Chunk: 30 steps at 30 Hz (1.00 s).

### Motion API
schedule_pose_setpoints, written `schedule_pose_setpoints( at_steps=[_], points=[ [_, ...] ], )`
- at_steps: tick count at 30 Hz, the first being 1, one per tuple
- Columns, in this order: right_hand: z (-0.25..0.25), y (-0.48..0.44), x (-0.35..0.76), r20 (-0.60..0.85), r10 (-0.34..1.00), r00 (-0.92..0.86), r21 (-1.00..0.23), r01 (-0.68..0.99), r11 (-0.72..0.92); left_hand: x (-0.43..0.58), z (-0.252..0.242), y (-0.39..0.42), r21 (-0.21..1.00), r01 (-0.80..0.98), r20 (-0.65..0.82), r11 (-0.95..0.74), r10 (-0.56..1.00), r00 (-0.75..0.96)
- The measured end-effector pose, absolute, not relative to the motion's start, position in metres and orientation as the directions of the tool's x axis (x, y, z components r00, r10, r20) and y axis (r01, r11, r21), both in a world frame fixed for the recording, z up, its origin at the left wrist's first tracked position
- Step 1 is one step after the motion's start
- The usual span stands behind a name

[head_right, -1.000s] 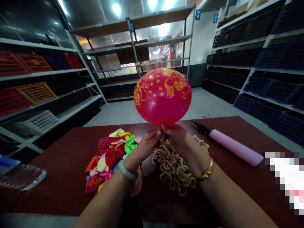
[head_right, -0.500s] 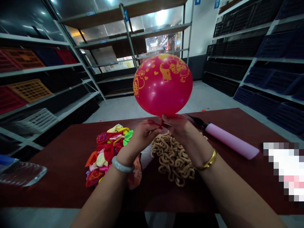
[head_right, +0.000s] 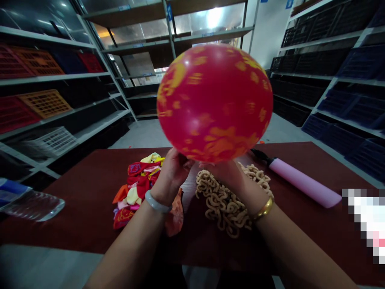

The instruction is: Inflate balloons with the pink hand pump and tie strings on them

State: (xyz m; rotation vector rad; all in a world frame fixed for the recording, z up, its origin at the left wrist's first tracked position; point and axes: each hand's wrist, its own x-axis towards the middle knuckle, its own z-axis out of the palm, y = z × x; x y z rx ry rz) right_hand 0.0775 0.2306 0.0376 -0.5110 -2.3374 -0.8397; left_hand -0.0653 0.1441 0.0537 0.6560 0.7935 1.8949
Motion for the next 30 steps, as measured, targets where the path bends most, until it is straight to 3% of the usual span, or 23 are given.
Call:
schedule_pose_setpoints(
  at_steps=[1, 3, 6, 9, 11, 12, 14, 17, 20, 23, 26, 30],
  points=[
    [0.035, 0.228, 0.076, 0.598, 0.164, -0.785, 0.386, 0.461, 0.799, -0.068, 0.056, 0.143, 0.727, -0.595, 0.093, -0.343, 0.908, -0.409],
    [0.03, 0.224, 0.072, 0.466, 0.246, -0.85, 0.148, 0.348, 0.926, -0.073, 0.06, 0.141, 0.7, -0.632, 0.067, -0.332, 0.912, -0.404],
    [0.028, 0.223, 0.071, 0.323, 0.424, -0.846, -0.201, 0.377, 0.904, -0.076, 0.062, 0.14, 0.712, -0.63, 0.048, -0.31, 0.917, -0.397],
    [0.039, 0.227, 0.078, 0.326, 0.593, -0.736, -0.636, 0.293, 0.714, -0.077, 0.059, 0.143, 0.728, -0.622, 0.037, -0.287, 0.923, -0.383],
    [0.05, 0.229, 0.085, 0.29, 0.709, -0.643, -0.892, 0.088, 0.444, -0.078, 0.055, 0.145, 0.731, -0.615, 0.038, -0.296, 0.917, -0.397],
    [0.056, 0.229, 0.088, 0.265, 0.753, -0.603, -0.95, -0.029, 0.312, -0.078, 0.054, 0.146, 0.735, -0.606, 0.046, -0.304, 0.914, -0.403],
    [0.064, 0.23, 0.093, 0.251, 0.807, -0.534, -0.962, -0.226, 0.15, -0.078, 0.052, 0.148, 0.749, -0.581, 0.068, -0.317, 0.91, -0.409],
    [0.068, 0.229, 0.096, 0.337, 0.84, -0.425, -0.925, -0.316, 0.211, -0.075, 0.051, 0.148, 0.775, -0.55, 0.071, -0.311, 0.908, -0.414],
    [0.064, 0.225, 0.093, 0.536, 0.709, -0.459, -0.826, -0.11, 0.553, -0.066, 0.051, 0.148, 0.815, -0.523, 0.018, -0.249, 0.914, -0.406],
    [0.058, 0.219, 0.087, 0.667, 0.451, -0.593, -0.556, 0.007, 0.831, -0.056, 0.049, 0.149, 0.856, -0.48, -0.015, -0.193, 0.918, -0.396],
    [0.054, 0.214, 0.082, 0.698, 0.335, -0.633, -0.363, 0.09, 0.927, -0.047, 0.044, 0.15, 0.884, -0.436, -0.013, -0.172, 0.92, -0.391],
    [0.049, 0.214, 0.08, 0.725, 0.313, -0.613, -0.21, 0.236, 0.949, -0.041, 0.035, 0.153, 0.902, -0.382, 0.042, -0.202, 0.921, -0.387]
  ],
)
